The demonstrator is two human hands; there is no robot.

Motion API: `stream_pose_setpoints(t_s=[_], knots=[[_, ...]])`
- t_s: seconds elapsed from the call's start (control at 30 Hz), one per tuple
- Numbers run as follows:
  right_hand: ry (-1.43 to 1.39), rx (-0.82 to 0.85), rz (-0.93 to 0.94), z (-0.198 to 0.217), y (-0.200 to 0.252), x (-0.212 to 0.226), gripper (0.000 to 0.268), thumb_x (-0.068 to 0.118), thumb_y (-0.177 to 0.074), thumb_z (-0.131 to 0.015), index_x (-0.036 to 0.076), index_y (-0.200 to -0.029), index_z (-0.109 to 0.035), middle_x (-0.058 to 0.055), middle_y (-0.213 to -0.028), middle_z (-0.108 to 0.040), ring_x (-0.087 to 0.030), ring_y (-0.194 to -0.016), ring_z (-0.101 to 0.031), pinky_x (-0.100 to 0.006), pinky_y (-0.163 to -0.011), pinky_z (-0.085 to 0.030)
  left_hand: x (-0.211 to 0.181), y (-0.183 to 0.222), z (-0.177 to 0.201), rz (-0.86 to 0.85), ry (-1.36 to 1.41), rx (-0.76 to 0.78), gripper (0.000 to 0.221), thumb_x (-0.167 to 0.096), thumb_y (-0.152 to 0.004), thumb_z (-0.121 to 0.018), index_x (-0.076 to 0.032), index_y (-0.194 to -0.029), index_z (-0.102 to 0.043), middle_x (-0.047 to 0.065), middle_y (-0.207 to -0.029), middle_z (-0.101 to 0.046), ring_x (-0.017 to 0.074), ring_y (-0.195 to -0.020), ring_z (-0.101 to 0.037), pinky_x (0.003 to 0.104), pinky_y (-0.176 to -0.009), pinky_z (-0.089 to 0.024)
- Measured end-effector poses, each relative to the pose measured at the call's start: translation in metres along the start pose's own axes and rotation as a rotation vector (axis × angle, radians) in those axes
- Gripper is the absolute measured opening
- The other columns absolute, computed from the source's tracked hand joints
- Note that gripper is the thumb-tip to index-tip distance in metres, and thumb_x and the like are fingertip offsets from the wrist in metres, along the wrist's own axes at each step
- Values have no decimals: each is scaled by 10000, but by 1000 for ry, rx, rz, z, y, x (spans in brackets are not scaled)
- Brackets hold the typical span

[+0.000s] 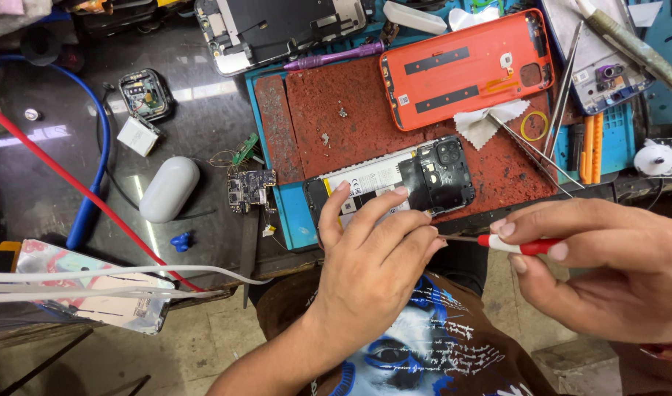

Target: The person uses a pair of tweezers and a screwdriver to repair a mobile phone by removing a cable and then applying screws to the internal components.

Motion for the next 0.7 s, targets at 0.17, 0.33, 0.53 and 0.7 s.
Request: stream_pose_setpoints(t_s=[0.17,0.33,0.53,0.7], knots=[[11,38,18,3,3,-2,297,-10,-819,-724,61,-946,-465,-186,-1052,-683,-318,-1038,-770,-380,-866,-630,-1,3,0,-3,12,-1,160,-183,-953,-795,-98,-1063,-717,1,-1158,-684,241,-1287,-592,590,-1234,-223],[1,-15,56,-2,4,0,337,-13,-818,-731,55,-1005,-458,-200,-1045,-685,-316,-1022,-770,-378,-868,-672,-2,3,0,-10,33,-3,170,-186,-959,-793,-95,-1080,-716,-3,-1159,-683,232,-1276,-598,583,-1241,-227],[101,-96,26,-2,0,1,376,-38,-822,-732,23,-1046,-436,-211,-1047,-679,-307,-1004,-774,-361,-849,-664,-2,4,2,-4,-20,21,137,-197,-979,-768,-97,-1050,-705,22,-1188,-675,254,-1308,-591,606,-1231,-234],[129,-124,-28,-4,-15,-9,408,-87,-845,-726,9,-1122,-443,-235,-1101,-662,-291,-991,-744,-362,-881,-644,-1,5,0,-29,-50,85,148,-197,-968,-736,-67,-1025,-695,107,-1302,-667,309,-1340,-575,628,-1218,-295]])
Point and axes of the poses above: each hand's wrist, its own y-axis away from the middle knuckle, its own z-axis out of the back of the hand, x = y × z, the point moved 1 cm from there along -y, towards the middle knuckle
